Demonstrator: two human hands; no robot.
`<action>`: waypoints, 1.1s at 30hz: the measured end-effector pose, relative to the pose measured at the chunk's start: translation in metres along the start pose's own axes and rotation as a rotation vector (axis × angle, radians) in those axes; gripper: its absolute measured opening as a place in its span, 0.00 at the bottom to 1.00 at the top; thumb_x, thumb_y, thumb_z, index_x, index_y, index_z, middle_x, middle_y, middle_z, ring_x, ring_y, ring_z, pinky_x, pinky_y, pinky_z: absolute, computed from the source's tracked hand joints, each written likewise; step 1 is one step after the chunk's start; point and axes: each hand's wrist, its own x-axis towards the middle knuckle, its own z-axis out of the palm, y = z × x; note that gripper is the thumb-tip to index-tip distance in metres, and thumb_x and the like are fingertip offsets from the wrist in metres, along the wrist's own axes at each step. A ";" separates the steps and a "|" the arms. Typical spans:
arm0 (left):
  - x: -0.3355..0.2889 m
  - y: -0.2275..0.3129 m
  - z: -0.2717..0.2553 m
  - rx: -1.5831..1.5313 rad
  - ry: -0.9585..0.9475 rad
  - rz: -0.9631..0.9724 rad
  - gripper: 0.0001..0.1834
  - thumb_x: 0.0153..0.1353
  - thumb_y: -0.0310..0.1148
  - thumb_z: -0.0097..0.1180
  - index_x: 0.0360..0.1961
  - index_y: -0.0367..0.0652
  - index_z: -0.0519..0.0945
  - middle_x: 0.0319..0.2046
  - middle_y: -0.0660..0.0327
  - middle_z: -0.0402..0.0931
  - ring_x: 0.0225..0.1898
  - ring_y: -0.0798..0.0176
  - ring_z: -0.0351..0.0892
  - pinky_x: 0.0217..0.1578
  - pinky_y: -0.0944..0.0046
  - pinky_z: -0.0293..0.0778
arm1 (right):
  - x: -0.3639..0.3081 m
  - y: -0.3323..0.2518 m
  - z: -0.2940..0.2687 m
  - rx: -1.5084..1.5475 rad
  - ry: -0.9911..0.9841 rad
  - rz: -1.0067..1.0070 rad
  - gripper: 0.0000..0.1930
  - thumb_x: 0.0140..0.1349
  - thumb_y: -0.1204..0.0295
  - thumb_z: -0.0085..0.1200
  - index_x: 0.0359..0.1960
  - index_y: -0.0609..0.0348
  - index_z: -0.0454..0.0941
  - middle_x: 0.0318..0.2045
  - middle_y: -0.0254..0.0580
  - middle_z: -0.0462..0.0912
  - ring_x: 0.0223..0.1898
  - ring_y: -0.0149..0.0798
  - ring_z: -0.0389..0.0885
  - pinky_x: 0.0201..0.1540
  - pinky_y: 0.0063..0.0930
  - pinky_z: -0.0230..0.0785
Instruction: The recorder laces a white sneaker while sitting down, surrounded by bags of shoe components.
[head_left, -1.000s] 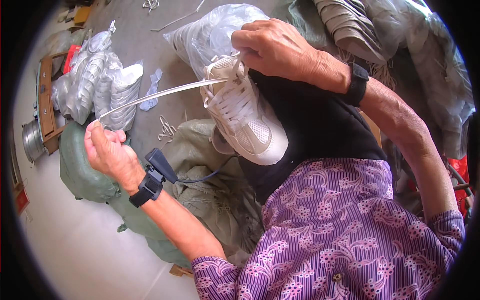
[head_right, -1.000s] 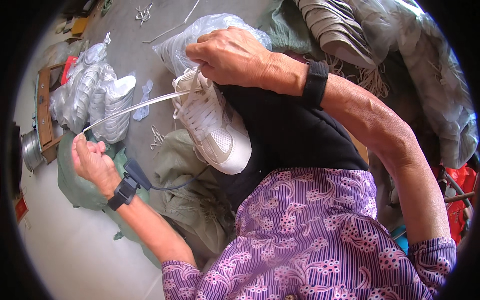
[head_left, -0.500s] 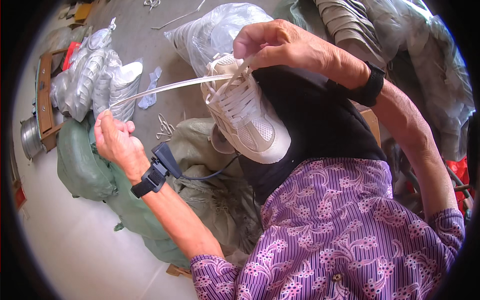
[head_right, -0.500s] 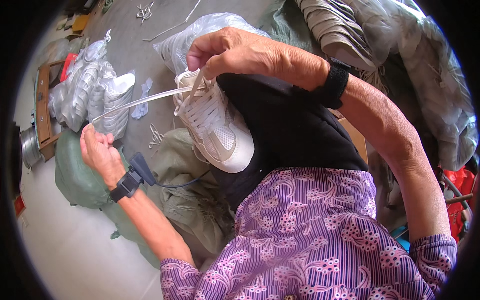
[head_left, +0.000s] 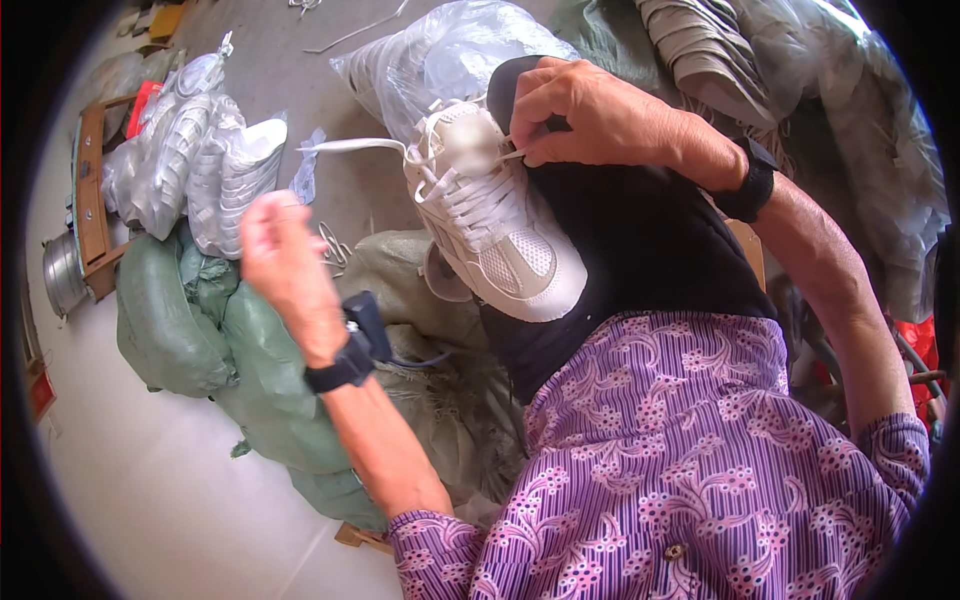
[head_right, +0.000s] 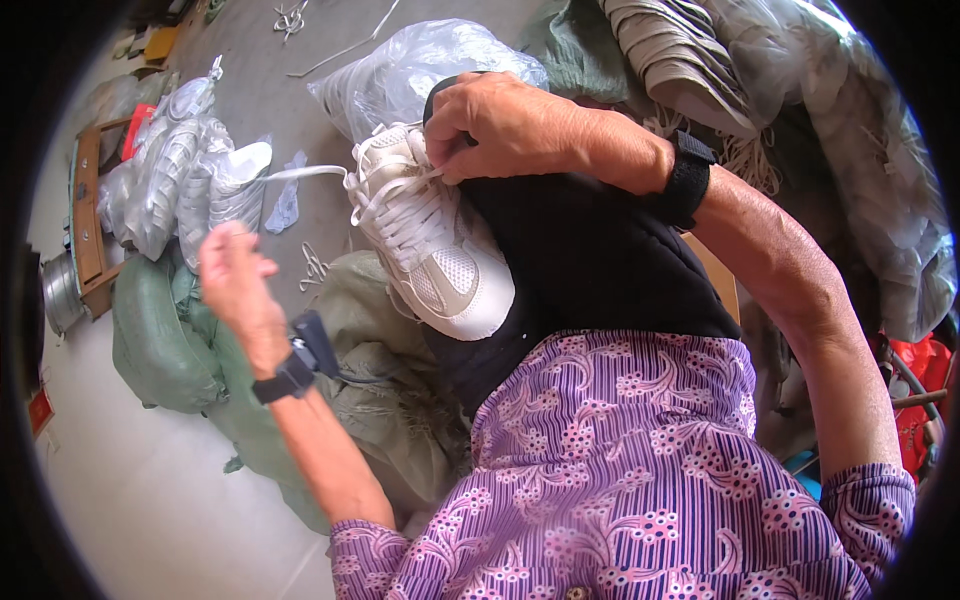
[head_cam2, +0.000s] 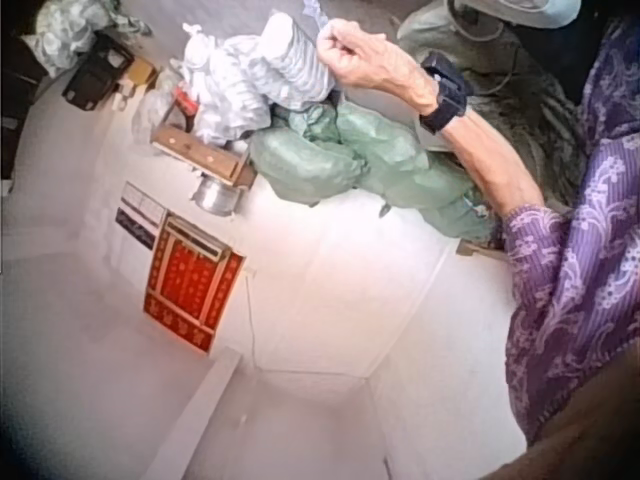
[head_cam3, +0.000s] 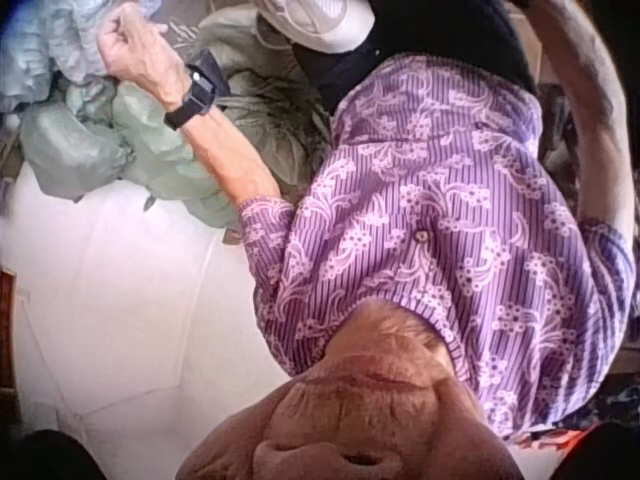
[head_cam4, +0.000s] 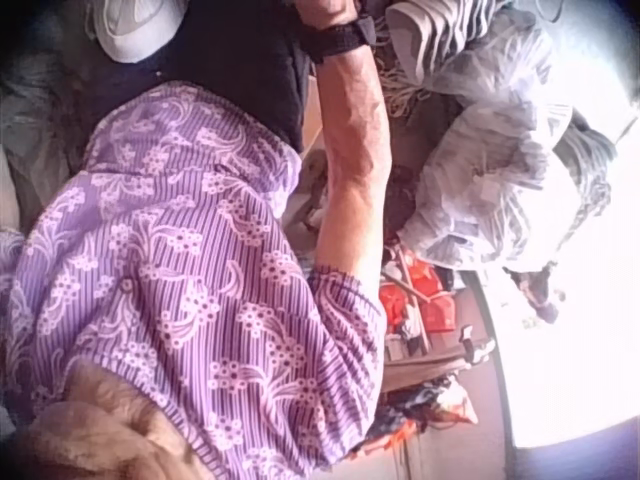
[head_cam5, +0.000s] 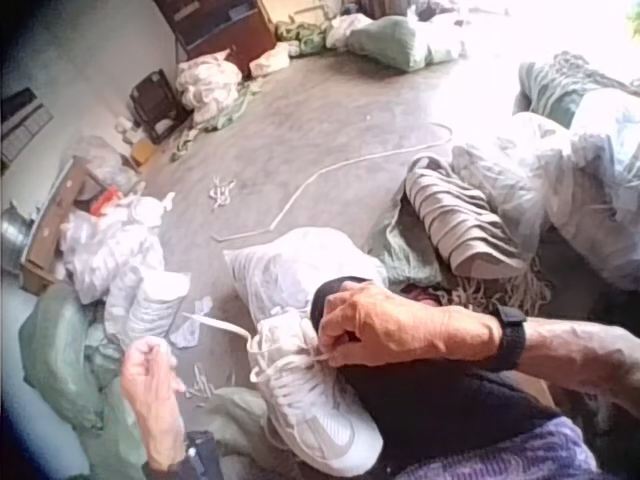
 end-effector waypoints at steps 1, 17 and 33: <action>-0.013 -0.001 0.011 0.000 -0.113 0.041 0.07 0.62 0.33 0.59 0.38 0.42 0.79 0.27 0.68 0.76 0.22 0.79 0.69 0.19 0.77 0.65 | 0.000 0.000 0.002 -0.011 0.007 -0.018 0.08 0.50 0.68 0.60 0.31 0.55 0.81 0.30 0.38 0.80 0.40 0.42 0.77 0.47 0.36 0.68; -0.050 0.008 0.040 0.120 -0.477 0.401 0.04 0.61 0.26 0.55 0.32 0.38 0.73 0.29 0.59 0.71 0.29 0.61 0.71 0.31 0.64 0.69 | 0.002 -0.004 0.007 -0.162 0.036 -0.075 0.07 0.50 0.69 0.60 0.30 0.55 0.81 0.27 0.35 0.80 0.36 0.41 0.78 0.43 0.35 0.70; -0.061 0.012 0.025 0.265 -0.566 0.168 0.06 0.55 0.27 0.61 0.31 0.39 0.76 0.26 0.59 0.70 0.25 0.58 0.71 0.27 0.59 0.67 | -0.004 -0.009 0.008 -0.252 0.007 -0.074 0.05 0.51 0.68 0.61 0.30 0.50 0.81 0.30 0.31 0.80 0.41 0.38 0.75 0.51 0.39 0.62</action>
